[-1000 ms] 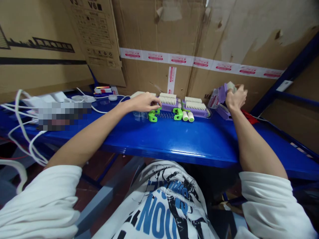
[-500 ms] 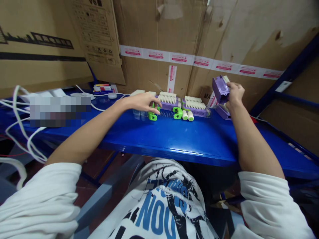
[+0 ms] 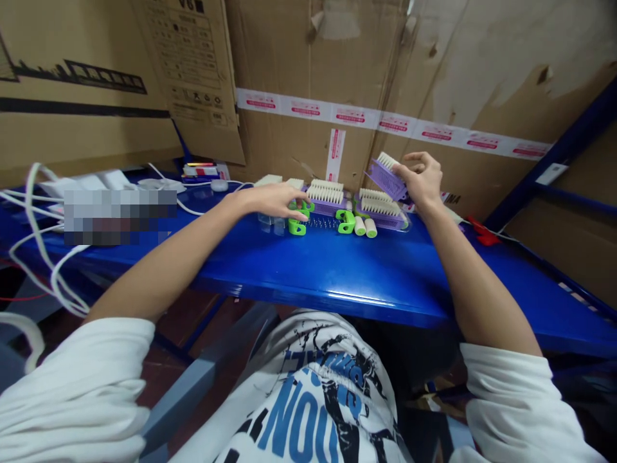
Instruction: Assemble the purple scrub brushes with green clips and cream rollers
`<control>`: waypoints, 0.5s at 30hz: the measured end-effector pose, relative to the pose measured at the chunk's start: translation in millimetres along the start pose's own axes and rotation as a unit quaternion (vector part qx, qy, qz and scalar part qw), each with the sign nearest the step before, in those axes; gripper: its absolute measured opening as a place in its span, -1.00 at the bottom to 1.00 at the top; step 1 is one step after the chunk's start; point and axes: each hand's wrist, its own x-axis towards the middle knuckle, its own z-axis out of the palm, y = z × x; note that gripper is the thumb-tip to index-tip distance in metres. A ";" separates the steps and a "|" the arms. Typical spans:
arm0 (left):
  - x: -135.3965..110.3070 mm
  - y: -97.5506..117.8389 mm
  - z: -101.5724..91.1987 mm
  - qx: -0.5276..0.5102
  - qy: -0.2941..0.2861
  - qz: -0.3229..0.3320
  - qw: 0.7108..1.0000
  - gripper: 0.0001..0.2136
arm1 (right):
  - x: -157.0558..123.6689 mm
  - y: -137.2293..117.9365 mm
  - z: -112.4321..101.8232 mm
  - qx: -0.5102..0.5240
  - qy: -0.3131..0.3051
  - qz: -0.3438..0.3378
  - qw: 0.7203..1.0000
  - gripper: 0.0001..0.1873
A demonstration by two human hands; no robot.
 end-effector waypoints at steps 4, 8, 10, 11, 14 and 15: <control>3.0 0.0 5.6 0.001 -0.010 0.010 1.000 -0.34 | -12.6 -10.8 -13.8 -0.079 0.032 0.014 0.996 -0.44; 3.9 6.6 7.5 0.014 -0.023 0.010 1.000 -0.31 | -16.5 -12.9 -18.1 -0.085 0.025 0.027 0.996 -0.46; 2.4 9.6 6.8 0.024 -0.016 0.008 1.000 -0.32 | -15.7 -11.7 -18.1 -0.089 0.025 0.025 0.995 -0.44; 1.2 10.3 6.1 0.031 -0.008 0.004 0.999 -0.33 | -15.2 -10.9 -18.3 -0.096 0.028 0.021 0.995 -0.42; -2.9 9.0 3.7 0.047 0.016 -0.002 0.999 -0.27 | -14.6 -9.2 -20.4 -0.119 0.041 0.009 0.992 -0.40; -4.0 7.4 3.1 0.047 0.019 0.001 0.999 -0.23 | -14.6 -8.9 -21.6 -0.125 0.041 0.008 0.991 -0.40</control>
